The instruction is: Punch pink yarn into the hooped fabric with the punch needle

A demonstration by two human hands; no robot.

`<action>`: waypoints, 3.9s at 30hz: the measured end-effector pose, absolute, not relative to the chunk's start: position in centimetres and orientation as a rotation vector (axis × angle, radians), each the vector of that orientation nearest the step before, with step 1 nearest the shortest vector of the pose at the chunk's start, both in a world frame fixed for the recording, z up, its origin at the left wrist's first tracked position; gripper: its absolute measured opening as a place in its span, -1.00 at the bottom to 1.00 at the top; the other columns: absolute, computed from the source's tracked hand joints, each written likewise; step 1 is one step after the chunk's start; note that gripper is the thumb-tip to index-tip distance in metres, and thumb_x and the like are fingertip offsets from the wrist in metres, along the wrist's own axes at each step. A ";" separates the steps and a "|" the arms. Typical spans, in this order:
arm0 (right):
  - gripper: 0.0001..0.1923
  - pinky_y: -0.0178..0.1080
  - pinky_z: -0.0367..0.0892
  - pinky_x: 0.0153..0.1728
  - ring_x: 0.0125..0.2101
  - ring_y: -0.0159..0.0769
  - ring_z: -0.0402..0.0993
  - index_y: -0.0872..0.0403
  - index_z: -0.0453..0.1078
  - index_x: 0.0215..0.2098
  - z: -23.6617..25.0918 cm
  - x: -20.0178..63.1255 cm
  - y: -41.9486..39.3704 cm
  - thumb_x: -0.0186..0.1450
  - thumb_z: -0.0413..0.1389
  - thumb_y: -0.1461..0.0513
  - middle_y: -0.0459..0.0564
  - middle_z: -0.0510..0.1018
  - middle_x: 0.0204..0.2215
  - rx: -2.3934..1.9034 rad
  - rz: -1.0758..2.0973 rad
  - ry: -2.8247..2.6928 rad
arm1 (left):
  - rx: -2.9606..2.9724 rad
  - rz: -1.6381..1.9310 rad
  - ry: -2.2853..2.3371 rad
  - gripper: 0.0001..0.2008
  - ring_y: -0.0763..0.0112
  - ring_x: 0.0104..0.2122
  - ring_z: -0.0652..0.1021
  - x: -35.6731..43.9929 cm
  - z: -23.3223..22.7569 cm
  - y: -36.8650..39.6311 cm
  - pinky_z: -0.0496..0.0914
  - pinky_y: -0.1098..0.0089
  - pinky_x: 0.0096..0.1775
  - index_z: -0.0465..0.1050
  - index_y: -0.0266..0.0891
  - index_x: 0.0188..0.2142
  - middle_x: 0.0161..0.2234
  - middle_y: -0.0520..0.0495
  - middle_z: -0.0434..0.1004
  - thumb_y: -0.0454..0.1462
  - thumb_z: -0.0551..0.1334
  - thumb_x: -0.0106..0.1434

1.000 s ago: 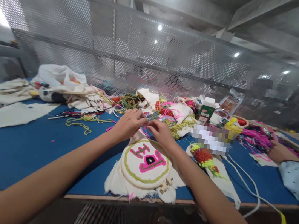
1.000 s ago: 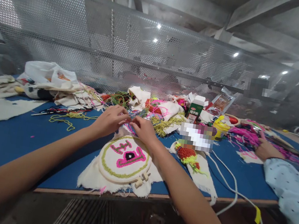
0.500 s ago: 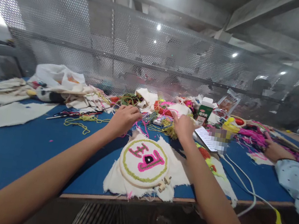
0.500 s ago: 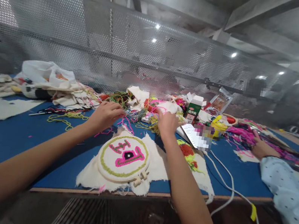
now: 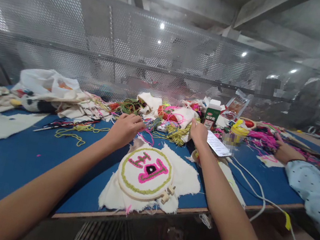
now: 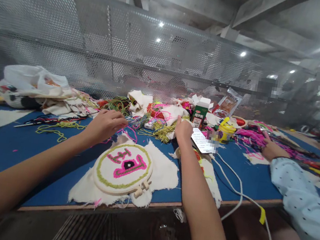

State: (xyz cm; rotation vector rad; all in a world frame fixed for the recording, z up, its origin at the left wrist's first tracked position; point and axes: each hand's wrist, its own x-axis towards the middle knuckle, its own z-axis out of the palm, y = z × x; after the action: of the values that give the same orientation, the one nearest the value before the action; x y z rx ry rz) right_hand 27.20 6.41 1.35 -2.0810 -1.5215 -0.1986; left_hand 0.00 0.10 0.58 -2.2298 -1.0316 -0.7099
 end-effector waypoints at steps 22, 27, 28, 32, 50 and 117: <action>-0.36 0.16 0.07 -0.10 -0.05 0.13 0.28 0.33 0.37 -0.10 1.4 25.9 6.0 0.28 -0.26 -0.03 0.42 0.40 -0.11 -2.217 -0.044 -1.494 | -2.372 -0.675 -0.832 -0.88 0.30 -0.30 0.36 2.2 -0.4 -1.0 0.17 0.33 -0.30 0.41 -0.23 -0.30 -0.32 -0.08 0.49 -0.37 0.11 0.21; -0.44 0.00 0.12 -0.08 -0.08 0.03 0.32 0.34 0.40 -0.19 1.0 25.7 6.1 0.29 -0.21 0.04 0.40 0.43 -0.17 -2.099 -0.062 -1.540 | -2.370 -0.685 -0.804 -0.88 0.29 -0.31 0.36 2.2 -0.5 -0.9 0.15 0.32 -0.29 0.41 -0.22 -0.30 -0.32 -0.08 0.49 -0.37 0.11 0.21; -0.45 0.01 0.11 -0.09 -0.09 0.04 0.32 0.35 0.41 -0.21 1.0 25.7 6.0 0.29 -0.21 0.05 0.40 0.44 -0.19 -2.077 -0.064 -1.536 | -2.369 -0.691 -0.795 -0.87 0.30 -0.30 0.36 2.2 -0.5 -0.9 0.15 0.32 -0.29 0.41 -0.22 -0.30 -0.32 -0.07 0.49 -0.37 0.10 0.21; -0.49 0.05 0.02 -0.06 -0.09 0.05 0.29 0.34 0.35 -0.18 1.4 25.2 5.5 0.30 -0.22 0.08 0.40 0.42 -0.18 -1.924 -0.084 -1.503 | -2.355 -0.733 -0.743 -0.84 0.32 -0.32 0.39 2.2 -0.4 -1.1 0.16 0.32 -0.29 0.41 -0.21 -0.30 -0.32 -0.04 0.50 -0.39 0.07 0.23; -0.57 -0.41 0.30 -0.56 -0.69 -0.55 0.27 0.13 0.33 -0.39 1.7 20.4 4.4 0.23 -0.11 -0.05 -0.11 0.45 -0.58 -0.950 1.165 -1.277 | -2.172 -1.291 -0.504 -0.88 0.48 -0.29 0.51 1.2 0.0 -1.7 0.40 0.48 -0.25 0.37 -0.24 -0.27 -0.31 -0.09 0.53 -0.40 0.13 0.19; -0.77 -0.32 0.33 -0.45 -0.59 -0.47 0.36 0.11 0.39 -0.47 0.1 20.7 4.9 -0.11 0.24 0.20 -0.17 0.45 -0.62 -0.876 1.045 -1.419 | -2.223 -0.279 -1.493 -0.74 0.35 -0.24 0.48 -2.6 -0.1 2.4 0.41 0.23 -0.24 0.31 -0.29 -0.10 -0.15 -0.10 0.41 -0.24 0.12 0.23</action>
State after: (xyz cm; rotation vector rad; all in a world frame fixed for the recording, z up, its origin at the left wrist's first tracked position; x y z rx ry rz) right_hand 20.66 4.86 0.06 -0.8764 -1.4192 1.0446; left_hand -2.56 2.35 -0.12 -2.2228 -1.4929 -0.2790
